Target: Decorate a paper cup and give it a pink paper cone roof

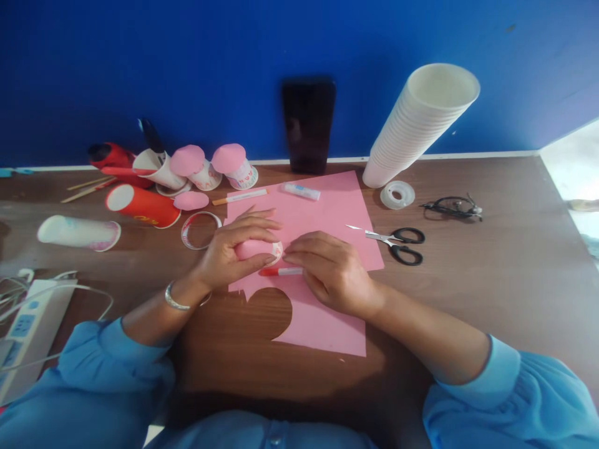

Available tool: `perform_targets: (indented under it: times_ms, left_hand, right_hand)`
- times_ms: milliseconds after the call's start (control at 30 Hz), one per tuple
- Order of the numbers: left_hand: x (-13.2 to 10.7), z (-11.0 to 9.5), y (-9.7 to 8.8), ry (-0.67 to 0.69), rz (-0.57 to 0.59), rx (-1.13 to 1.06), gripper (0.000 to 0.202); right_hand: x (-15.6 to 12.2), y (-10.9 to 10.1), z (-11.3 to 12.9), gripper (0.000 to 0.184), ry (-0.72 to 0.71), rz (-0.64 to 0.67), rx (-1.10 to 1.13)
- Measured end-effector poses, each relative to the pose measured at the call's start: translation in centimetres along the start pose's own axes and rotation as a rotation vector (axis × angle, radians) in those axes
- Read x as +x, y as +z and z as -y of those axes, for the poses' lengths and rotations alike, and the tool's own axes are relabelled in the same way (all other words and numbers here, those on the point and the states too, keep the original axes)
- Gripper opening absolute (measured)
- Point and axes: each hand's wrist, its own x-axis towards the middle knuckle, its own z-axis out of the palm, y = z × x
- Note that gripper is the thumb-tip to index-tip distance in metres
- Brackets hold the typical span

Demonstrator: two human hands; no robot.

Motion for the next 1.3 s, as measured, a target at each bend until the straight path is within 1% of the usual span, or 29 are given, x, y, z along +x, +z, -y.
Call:
perform_targets:
  times_ms: [100, 167, 200, 300, 433, 533, 833, 1200, 1300]
  left_hand:
    - [0.2, 0.0, -0.4, 0.023, -0.003, -0.011, 0.038]
    - [0.5, -0.3, -0.7, 0.048, -0.026, -0.006, 0.045]
    - [0.6, -0.5, -0.8, 0.051, -0.042, 0.007, 0.045]
    - [0.7, -1.3, -0.7, 0.018, -0.094, 0.083, 0.030]
    - [0.3, -2.0, 0.2, -0.040, -0.135, 0.191, 0.012]
    - [0.1, -2.0, 0.9, -0.045, -0.156, 0.189, 0.006]
    - [0.1, -2.3, 1.5, -0.055, -0.171, 0.215, 0.010]
    - [0.0, -2.1, 1.4, -0.059, -0.141, 0.219, 0.009]
    - [0.1, -2.2, 1.2, -0.052, -0.129, 0.213, 0.017]
  right_hand:
    - [0.2, -0.1, -0.1, 0.037, -0.007, -0.025, -0.010]
    - [0.3, -0.2, -0.2, 0.036, -0.012, -0.039, -0.019]
    - [0.4, -0.2, -0.2, 0.036, -0.010, -0.043, -0.023]
    - [0.3, -0.2, -0.3, 0.036, 0.002, -0.040, -0.034]
    - [0.1, 0.0, -0.4, 0.034, 0.001, -0.034, -0.023]
    - [0.0, 0.3, -0.5, 0.033, -0.002, -0.021, -0.009]
    - [0.0, 0.3, -0.6, 0.030, 0.001, 0.002, 0.002]
    - [-0.1, 0.3, -1.0, 0.030, 0.003, 0.007, -0.003]
    - [-0.2, 0.3, -1.0, 0.031, 0.007, 0.008, -0.011]
